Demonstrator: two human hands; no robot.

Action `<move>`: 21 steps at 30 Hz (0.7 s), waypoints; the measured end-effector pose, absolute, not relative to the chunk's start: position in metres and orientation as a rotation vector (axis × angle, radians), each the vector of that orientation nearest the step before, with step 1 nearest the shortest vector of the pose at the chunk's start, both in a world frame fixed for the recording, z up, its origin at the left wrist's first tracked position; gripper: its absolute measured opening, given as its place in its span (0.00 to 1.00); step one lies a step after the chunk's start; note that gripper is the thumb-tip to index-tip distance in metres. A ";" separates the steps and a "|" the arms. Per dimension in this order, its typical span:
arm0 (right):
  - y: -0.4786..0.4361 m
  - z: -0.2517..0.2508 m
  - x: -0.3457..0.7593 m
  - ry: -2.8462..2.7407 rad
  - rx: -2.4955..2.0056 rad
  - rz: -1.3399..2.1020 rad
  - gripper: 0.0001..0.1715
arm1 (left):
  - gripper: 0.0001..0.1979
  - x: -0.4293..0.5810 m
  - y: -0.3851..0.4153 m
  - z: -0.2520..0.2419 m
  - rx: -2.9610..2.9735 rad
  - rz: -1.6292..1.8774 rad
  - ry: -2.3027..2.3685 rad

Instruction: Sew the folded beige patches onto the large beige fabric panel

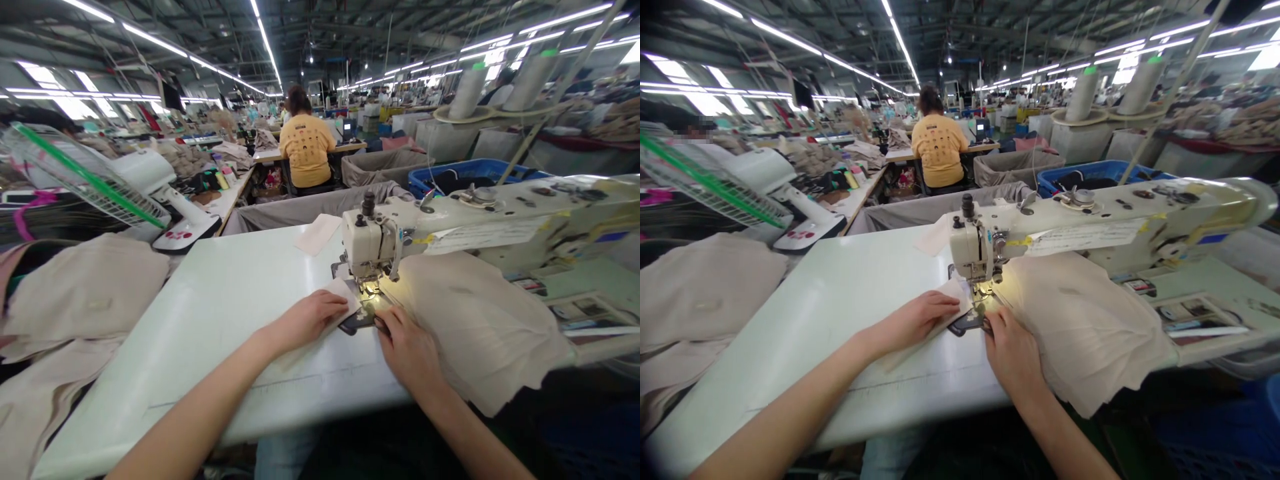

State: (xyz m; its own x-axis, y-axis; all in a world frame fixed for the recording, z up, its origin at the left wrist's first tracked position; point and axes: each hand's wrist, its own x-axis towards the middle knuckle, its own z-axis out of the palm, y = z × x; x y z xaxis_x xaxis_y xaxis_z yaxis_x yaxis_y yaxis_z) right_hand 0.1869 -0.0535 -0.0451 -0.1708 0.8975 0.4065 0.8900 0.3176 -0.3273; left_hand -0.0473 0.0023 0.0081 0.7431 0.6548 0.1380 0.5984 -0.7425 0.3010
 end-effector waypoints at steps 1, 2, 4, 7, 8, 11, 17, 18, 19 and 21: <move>-0.054 -0.045 0.189 -2.019 -1.542 0.042 0.14 | 0.15 -0.048 0.002 0.008 2.745 0.277 1.102; -0.054 -0.046 0.191 -1.972 -1.511 0.063 0.16 | 0.14 -0.048 0.000 0.008 2.766 0.188 1.268; -0.056 -0.046 0.195 -1.887 -1.462 0.102 0.19 | 0.13 -0.048 -0.004 0.008 2.709 -0.012 1.682; -0.058 -0.046 0.201 -1.846 -1.408 0.181 0.21 | 0.16 -0.049 -0.011 0.009 2.493 -0.220 2.107; -0.060 -0.046 0.203 -1.848 -1.385 0.213 0.22 | 0.16 -0.049 -0.014 0.009 2.445 -0.257 2.165; -0.063 -0.043 0.206 -1.916 -1.330 0.307 0.24 | 0.16 -0.050 -0.023 0.011 2.387 -0.313 2.214; -0.068 -0.033 0.206 -2.209 -1.333 0.318 0.30 | 0.17 -0.048 -0.030 0.015 2.370 -0.302 2.233; -0.068 -0.032 0.205 -2.240 -1.345 0.321 0.30 | 0.17 -0.047 -0.031 0.015 2.364 -0.300 2.235; -0.069 -0.031 0.205 -2.264 -1.357 0.329 0.29 | 0.17 -0.047 -0.031 0.015 2.358 -0.303 2.235; -0.069 -0.030 0.205 -2.300 -1.375 0.350 0.29 | 0.17 -0.046 -0.031 0.015 2.352 -0.306 2.236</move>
